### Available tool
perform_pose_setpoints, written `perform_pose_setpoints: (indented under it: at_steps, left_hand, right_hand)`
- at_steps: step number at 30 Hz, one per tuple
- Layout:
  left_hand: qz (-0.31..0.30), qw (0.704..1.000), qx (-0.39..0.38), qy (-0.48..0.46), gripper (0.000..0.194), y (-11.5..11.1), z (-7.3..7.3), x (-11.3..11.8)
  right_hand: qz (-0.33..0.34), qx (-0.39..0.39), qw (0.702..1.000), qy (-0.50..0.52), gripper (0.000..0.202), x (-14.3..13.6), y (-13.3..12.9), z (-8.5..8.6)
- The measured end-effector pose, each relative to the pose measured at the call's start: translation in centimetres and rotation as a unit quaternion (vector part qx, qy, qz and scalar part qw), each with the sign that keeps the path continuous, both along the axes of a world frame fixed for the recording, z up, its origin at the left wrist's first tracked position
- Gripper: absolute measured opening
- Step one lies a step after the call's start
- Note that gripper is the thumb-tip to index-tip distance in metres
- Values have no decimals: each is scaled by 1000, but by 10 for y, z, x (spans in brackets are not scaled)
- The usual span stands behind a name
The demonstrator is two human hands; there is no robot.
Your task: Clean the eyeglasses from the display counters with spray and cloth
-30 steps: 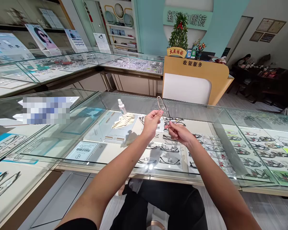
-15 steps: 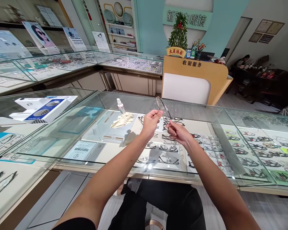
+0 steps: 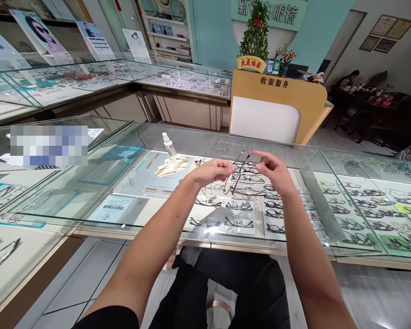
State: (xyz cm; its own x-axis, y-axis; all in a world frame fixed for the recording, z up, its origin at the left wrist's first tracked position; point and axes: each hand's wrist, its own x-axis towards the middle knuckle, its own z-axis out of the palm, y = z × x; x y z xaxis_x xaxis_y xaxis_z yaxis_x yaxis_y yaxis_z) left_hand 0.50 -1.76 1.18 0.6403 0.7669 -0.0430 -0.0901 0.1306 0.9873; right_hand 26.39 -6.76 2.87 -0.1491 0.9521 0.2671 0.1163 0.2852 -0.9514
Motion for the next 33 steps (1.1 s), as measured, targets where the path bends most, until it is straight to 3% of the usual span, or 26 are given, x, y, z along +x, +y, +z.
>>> perform_pose_setpoints:
  at_steps: [4, 8, 17, 33]
  left_hand:
    - [-40, 999, -12, 17, 42, -2, 0, 2]
    - [-48, 998, -4, 35, 41, -2, -2, 3]
    - [-59, 997, -12, 39, 49, -1, -3, 3]
    - [-67, 997, -31, 23, 48, 1, -13, 9]
  right_hand:
    - [36, 7, 999, -26, 65, -10, -1, -2]
    - [17, 10, 999, -42, 64, -12, 0, -4]
    - [23, 21, 998, -51, 54, -12, 0, -5]
    - [-30, 74, 993, -90, 38, -18, 0, -9]
